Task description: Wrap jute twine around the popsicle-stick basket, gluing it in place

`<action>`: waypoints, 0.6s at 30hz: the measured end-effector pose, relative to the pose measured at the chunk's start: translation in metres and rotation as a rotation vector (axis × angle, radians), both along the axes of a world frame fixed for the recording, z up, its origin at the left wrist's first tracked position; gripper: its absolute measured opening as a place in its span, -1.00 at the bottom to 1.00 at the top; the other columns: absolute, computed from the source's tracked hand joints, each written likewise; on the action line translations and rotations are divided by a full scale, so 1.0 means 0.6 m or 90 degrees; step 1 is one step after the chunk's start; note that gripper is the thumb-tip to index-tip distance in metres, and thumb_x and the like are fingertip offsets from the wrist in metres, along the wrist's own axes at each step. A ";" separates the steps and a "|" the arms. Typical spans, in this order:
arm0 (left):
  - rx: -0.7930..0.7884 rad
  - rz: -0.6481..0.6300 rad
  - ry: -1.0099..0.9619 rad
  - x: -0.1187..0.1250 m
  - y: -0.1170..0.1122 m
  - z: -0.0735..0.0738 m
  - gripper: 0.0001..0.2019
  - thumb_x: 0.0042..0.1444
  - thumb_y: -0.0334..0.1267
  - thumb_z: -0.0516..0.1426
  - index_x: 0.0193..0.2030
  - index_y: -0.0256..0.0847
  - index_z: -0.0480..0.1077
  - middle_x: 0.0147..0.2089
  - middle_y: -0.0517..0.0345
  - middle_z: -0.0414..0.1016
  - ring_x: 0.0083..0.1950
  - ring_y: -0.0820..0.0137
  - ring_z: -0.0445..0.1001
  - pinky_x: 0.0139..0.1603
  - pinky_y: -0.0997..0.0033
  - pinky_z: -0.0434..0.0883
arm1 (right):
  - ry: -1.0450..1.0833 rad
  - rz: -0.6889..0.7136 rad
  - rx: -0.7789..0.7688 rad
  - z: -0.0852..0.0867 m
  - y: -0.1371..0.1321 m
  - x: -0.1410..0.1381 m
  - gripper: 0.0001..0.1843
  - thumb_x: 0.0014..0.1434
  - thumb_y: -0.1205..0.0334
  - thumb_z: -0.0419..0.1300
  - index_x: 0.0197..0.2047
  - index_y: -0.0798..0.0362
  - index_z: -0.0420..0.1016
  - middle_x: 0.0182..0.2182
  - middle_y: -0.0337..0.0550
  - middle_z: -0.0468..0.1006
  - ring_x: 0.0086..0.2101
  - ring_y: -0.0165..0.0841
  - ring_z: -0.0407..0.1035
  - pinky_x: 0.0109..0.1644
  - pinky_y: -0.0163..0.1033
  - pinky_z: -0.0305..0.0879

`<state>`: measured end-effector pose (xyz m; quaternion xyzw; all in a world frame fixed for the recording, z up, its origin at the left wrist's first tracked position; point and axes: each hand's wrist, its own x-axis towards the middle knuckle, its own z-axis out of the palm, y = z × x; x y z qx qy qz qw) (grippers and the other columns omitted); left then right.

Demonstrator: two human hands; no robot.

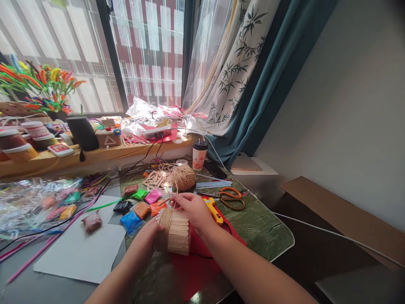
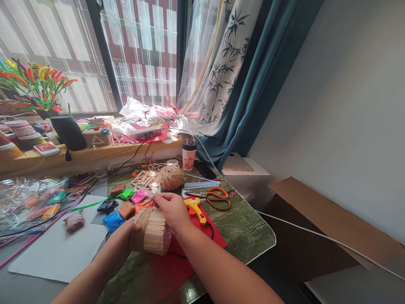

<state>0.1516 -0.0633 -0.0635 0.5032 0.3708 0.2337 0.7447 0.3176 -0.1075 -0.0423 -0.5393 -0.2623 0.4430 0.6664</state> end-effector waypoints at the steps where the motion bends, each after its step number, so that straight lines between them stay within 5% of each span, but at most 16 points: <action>1: -0.012 0.012 -0.001 0.003 -0.003 -0.001 -0.54 0.02 -0.19 0.24 0.08 -0.24 0.56 -0.01 -0.04 0.72 0.04 -0.04 0.61 -0.13 0.22 0.50 | 0.015 0.002 -0.001 0.000 0.001 -0.001 -0.51 -0.17 -0.19 0.48 -0.42 0.11 0.70 -0.45 -0.13 0.60 -0.40 -0.34 0.36 -0.28 -0.23 0.24; 12: 0.012 0.031 0.010 0.010 -0.013 -0.003 -0.45 -0.15 -0.23 0.38 0.06 -0.28 0.53 -0.08 -0.09 0.74 0.06 -0.12 0.63 0.03 0.09 0.52 | 0.042 -0.013 -0.006 -0.012 0.000 -0.009 -0.51 -0.21 -0.18 0.50 -0.47 0.12 0.67 -0.45 -0.12 0.61 -0.37 -0.30 0.40 -0.24 -0.21 0.30; 18: 0.043 0.038 -0.023 0.010 -0.012 -0.007 -0.48 -0.07 -0.04 0.39 0.00 -0.28 0.58 -0.04 -0.10 0.74 0.08 -0.10 0.62 0.07 0.11 0.52 | 0.005 -0.018 -0.003 -0.022 0.004 -0.006 -0.53 -0.17 -0.17 0.49 -0.46 0.11 0.68 -0.43 -0.11 0.64 -0.35 -0.30 0.42 -0.19 -0.20 0.29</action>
